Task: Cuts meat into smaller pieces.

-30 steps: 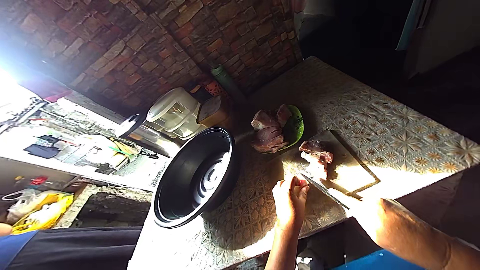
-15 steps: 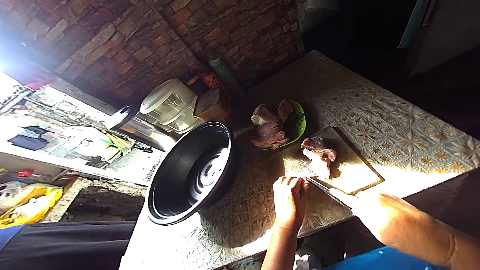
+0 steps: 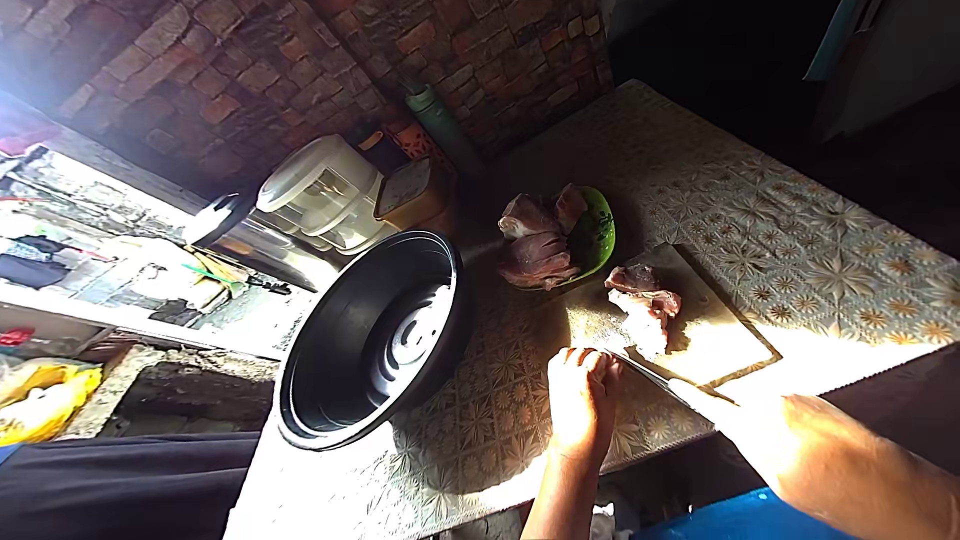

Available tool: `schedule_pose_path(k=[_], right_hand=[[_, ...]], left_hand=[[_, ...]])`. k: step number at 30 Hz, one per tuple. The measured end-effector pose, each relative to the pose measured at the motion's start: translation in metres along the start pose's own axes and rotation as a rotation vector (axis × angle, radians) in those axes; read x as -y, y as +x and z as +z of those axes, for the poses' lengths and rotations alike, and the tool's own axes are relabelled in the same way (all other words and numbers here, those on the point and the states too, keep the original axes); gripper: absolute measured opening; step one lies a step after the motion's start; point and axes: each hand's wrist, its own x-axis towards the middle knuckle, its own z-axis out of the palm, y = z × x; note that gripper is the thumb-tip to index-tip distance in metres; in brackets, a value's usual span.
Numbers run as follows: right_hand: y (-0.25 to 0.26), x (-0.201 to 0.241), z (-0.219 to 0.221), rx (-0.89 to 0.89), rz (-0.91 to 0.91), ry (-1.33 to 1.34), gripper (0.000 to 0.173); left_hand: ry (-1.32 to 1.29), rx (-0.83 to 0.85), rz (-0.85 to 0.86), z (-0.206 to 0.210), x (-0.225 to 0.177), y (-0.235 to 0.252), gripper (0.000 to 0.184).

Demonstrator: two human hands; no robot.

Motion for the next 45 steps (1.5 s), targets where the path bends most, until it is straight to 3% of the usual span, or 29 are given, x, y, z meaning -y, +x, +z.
schedule_pose_path(k=[2, 5, 6, 9, 13, 17, 24, 26, 28, 32, 34, 36, 39, 42, 45], right_hand=[[0.007, 0.002, -0.008, 0.152, 0.033, 0.003, 0.064], [0.033, 0.015, -0.042, 0.632, 0.182, 0.071, 0.066], [0.036, 0.014, -0.042, 0.625, 0.17, 0.095, 0.066], [0.041, 0.011, -0.017, 0.373, 0.063, 0.041, 0.067], [0.072, 0.029, -0.021, 0.523, 0.122, 0.029, 0.071], [0.091, 0.028, -0.016, 0.484, 0.098, 0.088, 0.064], [0.054, 0.023, -0.008, 0.416, 0.074, 0.07, 0.074], [0.041, 0.015, -0.003, 0.339, 0.038, 0.088, 0.071], [0.031, 0.005, 0.007, 0.147, 0.003, 0.163, 0.063], [0.029, -0.01, 0.03, -0.446, -0.017, 0.279, 0.049], [0.028, -0.019, 0.027, -0.594, -0.029, 0.407, 0.045], [0.024, -0.018, 0.007, -0.613, 0.004, 0.47, 0.045], [0.015, -0.004, -0.025, -0.526, 0.19, 0.546, 0.039], [0.014, -0.067, 0.031, -0.601, 0.207, 0.498, 0.049], [0.009, -0.08, 0.034, -0.569, 0.3, 0.566, 0.053]], left_hand=[[-0.002, 0.009, -0.005, -0.001, 0.0, 0.0, 0.014], [0.008, 0.042, 0.002, -0.004, 0.0, 0.003, 0.013], [0.012, 0.06, 0.004, -0.005, -0.001, 0.004, 0.013], [0.027, 0.097, 0.003, -0.007, -0.002, 0.007, 0.013], [0.046, 0.112, 0.005, -0.007, -0.003, 0.009, 0.017], [0.034, 0.167, -0.038, -0.011, -0.008, 0.011, 0.019], [0.049, 0.015, -0.158, -0.014, -0.002, 0.007, 0.012], [0.02, -0.149, -0.149, -0.014, 0.007, 0.006, 0.009], [-0.019, -0.181, -0.166, -0.018, 0.008, 0.005, 0.012], [-0.106, -0.047, -0.206, -0.018, -0.01, 0.008, 0.017], [-0.112, 0.107, -0.236, -0.02, -0.02, 0.012, 0.026], [-0.077, 0.283, -0.215, -0.021, -0.028, 0.017, 0.034], [0.015, 0.375, -0.067, -0.015, -0.032, 0.021, 0.033], [0.052, 0.365, -0.009, -0.01, -0.029, 0.025, 0.026], [0.037, 0.408, 0.0, -0.011, -0.027, 0.028, 0.025]])
